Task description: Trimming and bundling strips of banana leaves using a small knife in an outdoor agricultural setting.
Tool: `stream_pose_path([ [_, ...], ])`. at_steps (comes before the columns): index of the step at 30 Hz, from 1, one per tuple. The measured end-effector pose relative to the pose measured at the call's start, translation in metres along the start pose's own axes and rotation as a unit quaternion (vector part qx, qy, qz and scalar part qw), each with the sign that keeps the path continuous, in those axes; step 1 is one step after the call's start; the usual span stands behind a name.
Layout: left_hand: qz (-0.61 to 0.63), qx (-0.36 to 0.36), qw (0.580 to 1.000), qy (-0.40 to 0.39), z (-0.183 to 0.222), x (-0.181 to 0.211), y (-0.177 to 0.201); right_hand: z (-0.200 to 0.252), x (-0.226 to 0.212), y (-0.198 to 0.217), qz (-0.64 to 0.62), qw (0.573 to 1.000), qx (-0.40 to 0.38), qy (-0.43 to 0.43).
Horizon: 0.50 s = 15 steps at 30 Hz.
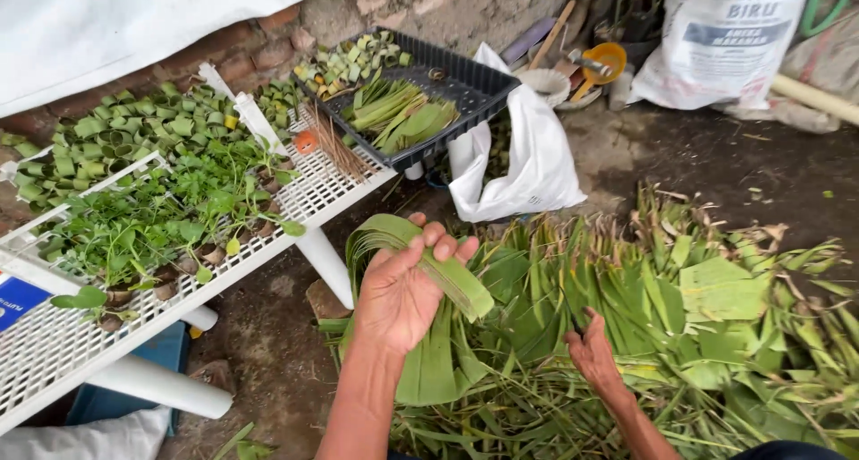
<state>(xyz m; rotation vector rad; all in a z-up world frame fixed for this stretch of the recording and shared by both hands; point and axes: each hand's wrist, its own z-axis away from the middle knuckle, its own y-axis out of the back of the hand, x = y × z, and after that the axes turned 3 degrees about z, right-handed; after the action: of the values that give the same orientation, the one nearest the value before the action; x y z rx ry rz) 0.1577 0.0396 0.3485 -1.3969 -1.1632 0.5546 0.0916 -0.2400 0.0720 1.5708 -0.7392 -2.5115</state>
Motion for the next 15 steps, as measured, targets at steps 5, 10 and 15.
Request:
stream_pose_path([
  [5, -0.018, -0.040, 0.997, -0.065, -0.016, -0.037, -0.008, 0.023, -0.003, 0.021, 0.010, 0.996, 0.074, 0.056],
  [10, 0.029, -0.011, 0.995, -0.094, -0.031, -0.065, -0.006, 0.052, -0.046, 0.034, -0.059, 0.981, 0.080, 0.169],
  [15, 0.092, 0.066, 0.985, -0.130, -0.034, -0.075, 0.017, 0.091, -0.094, 0.018, -0.294, 0.900, 0.093, 0.307],
])
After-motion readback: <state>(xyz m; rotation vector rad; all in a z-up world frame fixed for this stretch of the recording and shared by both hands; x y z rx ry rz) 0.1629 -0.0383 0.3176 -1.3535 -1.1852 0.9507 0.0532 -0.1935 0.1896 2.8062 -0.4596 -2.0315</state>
